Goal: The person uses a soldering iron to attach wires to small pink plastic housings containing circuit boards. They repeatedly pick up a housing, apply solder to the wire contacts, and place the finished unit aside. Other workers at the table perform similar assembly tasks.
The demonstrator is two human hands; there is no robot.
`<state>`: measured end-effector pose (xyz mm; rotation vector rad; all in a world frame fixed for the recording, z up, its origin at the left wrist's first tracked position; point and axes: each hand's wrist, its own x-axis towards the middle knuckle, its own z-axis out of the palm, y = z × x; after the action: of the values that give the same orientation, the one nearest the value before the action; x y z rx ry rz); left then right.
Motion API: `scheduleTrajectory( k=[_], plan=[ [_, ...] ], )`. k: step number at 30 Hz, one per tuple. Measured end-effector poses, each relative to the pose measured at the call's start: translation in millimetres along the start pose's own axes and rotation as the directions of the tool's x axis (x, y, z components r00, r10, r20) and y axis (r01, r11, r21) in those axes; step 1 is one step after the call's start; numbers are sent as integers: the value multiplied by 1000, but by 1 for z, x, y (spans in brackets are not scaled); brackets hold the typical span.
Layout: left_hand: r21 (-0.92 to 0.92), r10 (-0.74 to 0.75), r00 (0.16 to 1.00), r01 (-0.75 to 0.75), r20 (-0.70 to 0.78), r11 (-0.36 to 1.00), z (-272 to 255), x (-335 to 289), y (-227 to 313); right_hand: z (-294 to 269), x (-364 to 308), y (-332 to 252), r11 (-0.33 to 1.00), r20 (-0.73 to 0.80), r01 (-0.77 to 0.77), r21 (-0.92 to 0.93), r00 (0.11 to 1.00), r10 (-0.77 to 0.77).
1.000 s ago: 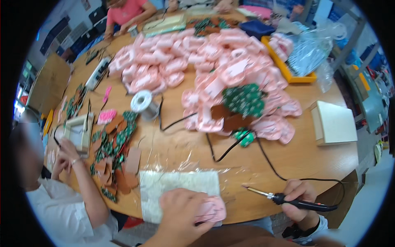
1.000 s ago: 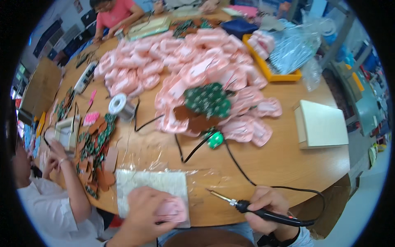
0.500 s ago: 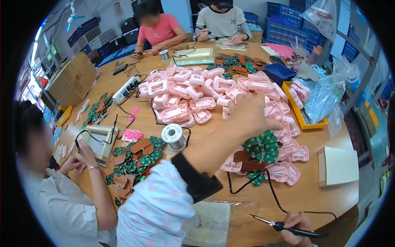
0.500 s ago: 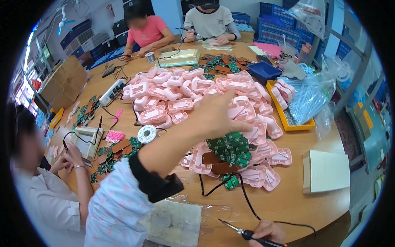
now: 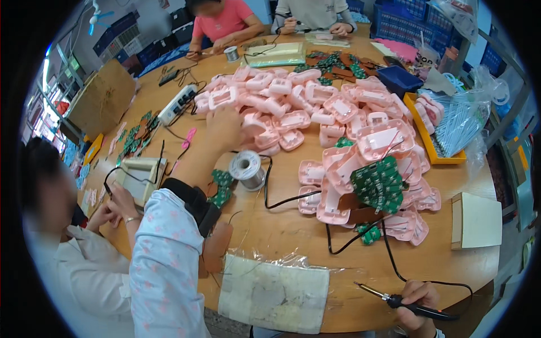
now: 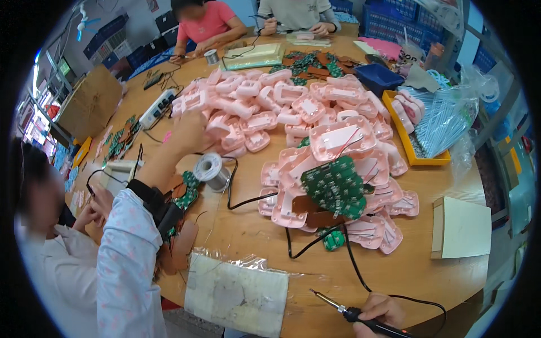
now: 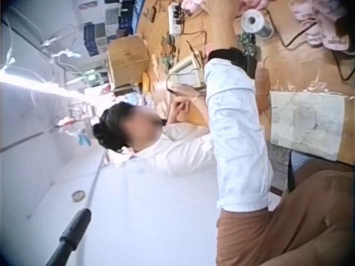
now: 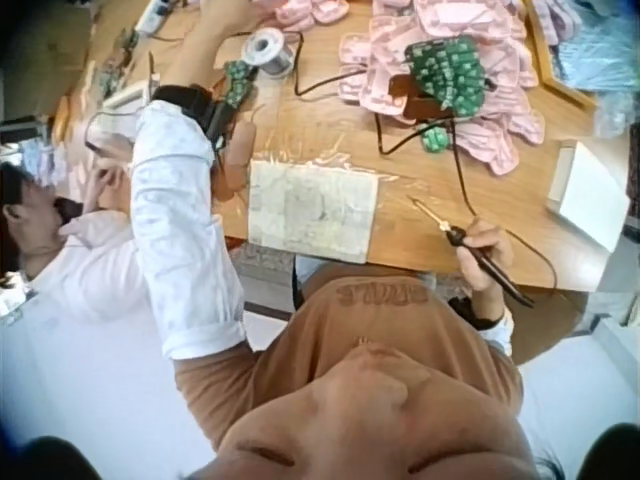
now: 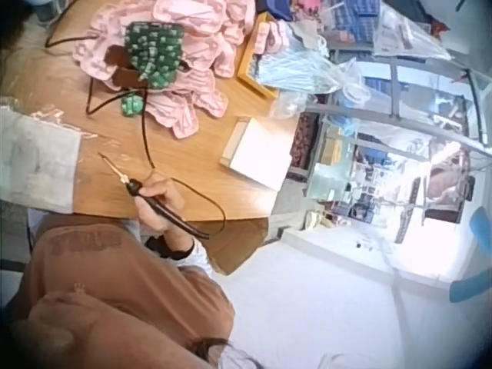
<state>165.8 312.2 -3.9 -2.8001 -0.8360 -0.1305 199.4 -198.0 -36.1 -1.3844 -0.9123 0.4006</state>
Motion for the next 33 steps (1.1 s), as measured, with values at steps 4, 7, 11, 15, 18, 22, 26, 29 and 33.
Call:
scheduleTrajectory(
  k=[4, 7, 11, 15, 18, 22, 26, 29, 33],
  plan=[
    [-618, 13, 993, -84, -119, 782, -46, -27, -15, 3, -12, 0, 997, -92, -69, -38, 994, 66],
    [-892, 170, 976, 44, 134, 451, -84, -90, 3, 2, -17, -5, 995, -111, -80, -52, 991, 74],
    [-915, 560, 732, 233, 388, 329, -87, -193, 76, 3, -18, -3, 997, -96, -27, -77, 995, 19],
    [-909, 354, 921, 0, 162, 416, -58, -268, 133, 9, -21, 1, 998, -60, 16, -57, 998, -19],
    [-741, 187, 980, -175, -68, 649, -44, -283, 140, 10, -20, -2, 995, -43, 48, -82, 998, -52],
    [-516, -172, 964, 43, -205, 856, -28, -264, 132, 12, -17, -8, 996, -11, 48, -71, 999, -49],
    [-549, -241, 964, 143, -111, 823, -15, -232, 121, 17, -19, -11, 999, -10, 17, -38, 1000, -18],
    [-748, -256, 956, 64, -145, 660, -30, -237, 119, 14, -16, -12, 996, 18, 67, -64, 998, -66],
    [-700, -76, 995, 8, -67, 715, -77, -284, 135, 12, -14, -12, 995, 26, 71, -72, 997, -69]
  ],
)
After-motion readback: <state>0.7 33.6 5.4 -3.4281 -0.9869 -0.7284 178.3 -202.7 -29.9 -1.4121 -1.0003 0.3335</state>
